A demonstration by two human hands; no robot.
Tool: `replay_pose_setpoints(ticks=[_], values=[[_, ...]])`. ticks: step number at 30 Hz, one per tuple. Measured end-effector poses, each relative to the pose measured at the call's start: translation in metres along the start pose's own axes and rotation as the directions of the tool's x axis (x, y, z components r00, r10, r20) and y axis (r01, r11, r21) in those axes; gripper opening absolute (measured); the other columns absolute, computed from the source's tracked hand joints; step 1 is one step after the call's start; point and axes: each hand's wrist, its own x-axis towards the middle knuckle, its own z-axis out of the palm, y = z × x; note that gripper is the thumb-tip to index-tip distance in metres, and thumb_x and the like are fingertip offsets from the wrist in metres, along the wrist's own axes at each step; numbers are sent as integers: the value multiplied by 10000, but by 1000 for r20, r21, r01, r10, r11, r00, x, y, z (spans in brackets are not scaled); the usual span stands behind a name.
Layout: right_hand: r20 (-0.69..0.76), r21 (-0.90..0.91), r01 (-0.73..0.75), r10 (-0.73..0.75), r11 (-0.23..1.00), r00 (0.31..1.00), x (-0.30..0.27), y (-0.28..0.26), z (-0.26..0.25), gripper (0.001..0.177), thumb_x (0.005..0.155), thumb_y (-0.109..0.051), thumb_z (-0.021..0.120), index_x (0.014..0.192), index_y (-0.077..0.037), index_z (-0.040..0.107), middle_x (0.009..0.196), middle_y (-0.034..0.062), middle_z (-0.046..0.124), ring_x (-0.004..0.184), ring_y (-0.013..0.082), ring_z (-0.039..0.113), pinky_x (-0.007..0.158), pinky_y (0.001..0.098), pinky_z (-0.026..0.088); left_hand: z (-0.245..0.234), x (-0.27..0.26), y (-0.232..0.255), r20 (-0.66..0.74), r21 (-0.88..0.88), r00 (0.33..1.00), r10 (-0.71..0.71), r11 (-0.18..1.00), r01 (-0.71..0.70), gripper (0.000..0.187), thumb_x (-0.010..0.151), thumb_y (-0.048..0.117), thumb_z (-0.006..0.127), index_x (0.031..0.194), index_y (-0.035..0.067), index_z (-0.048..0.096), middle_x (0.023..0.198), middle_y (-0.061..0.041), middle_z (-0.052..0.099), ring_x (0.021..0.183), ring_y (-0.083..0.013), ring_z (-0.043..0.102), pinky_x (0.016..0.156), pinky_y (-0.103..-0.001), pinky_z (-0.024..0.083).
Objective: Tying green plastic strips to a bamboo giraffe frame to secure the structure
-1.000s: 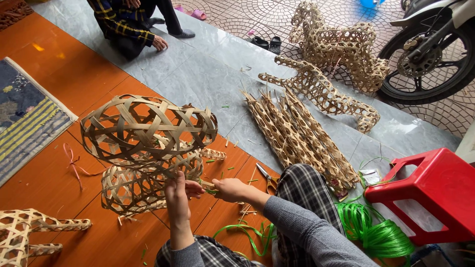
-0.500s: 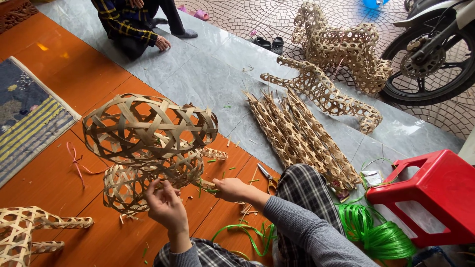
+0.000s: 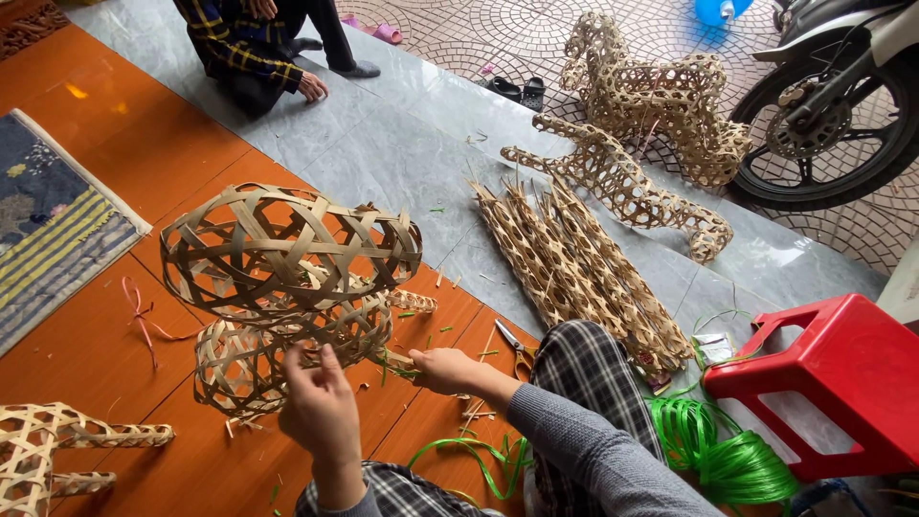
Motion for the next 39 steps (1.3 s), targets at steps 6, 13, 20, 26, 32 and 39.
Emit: replay_pose_setpoints(ticks=[6,13,20,26,32,39], values=[[7,29,-10,10,1000,1000,-6,-5,-7,284,958,-315,607,1034,-92,448,837,124,639,721,323,623,577,478,488,-12,19,4,282,277,957,-59,961,-22,356,1032,478,449,1162,199,626,570,-64,676,502,-249,673,373,-334,427],[29,25,-3,3,1000,1000,-5,-4,-8,302,951,-311,611,1064,-78,455,845,153,636,732,351,618,581,487,475,-37,58,35,655,406,697,-293,914,3,696,952,662,271,1246,97,551,725,-171,723,792,-380,730,561,-449,559],[58,75,-38,34,996,998,-9,-5,-18,299,919,-306,629,1082,-113,469,893,160,656,783,369,631,619,495,470,-38,58,54,727,-66,611,-313,854,516,390,1039,373,421,1023,-12,480,630,-164,710,376,-228,587,339,-312,462],[73,61,-27,23,998,997,-2,0,-13,310,903,-340,595,1096,-133,468,856,149,639,756,362,618,614,486,461,-20,45,37,693,-422,686,-223,646,636,363,1045,349,416,881,26,380,600,-199,650,365,-243,541,324,-294,366],[92,27,-52,49,998,995,-2,-4,-12,364,897,-350,584,1162,-141,448,892,167,649,791,378,625,626,492,465,-14,36,31,597,-501,773,-215,652,569,360,1050,315,419,843,22,400,557,-179,635,344,-237,545,306,-299,407],[92,10,-62,61,998,994,-11,-7,-16,288,939,-357,512,1123,-140,462,855,133,636,732,331,601,615,462,456,-30,44,40,663,-402,714,-225,698,593,383,998,353,458,1035,-29,465,648,-189,716,329,-226,541,313,-297,423]])
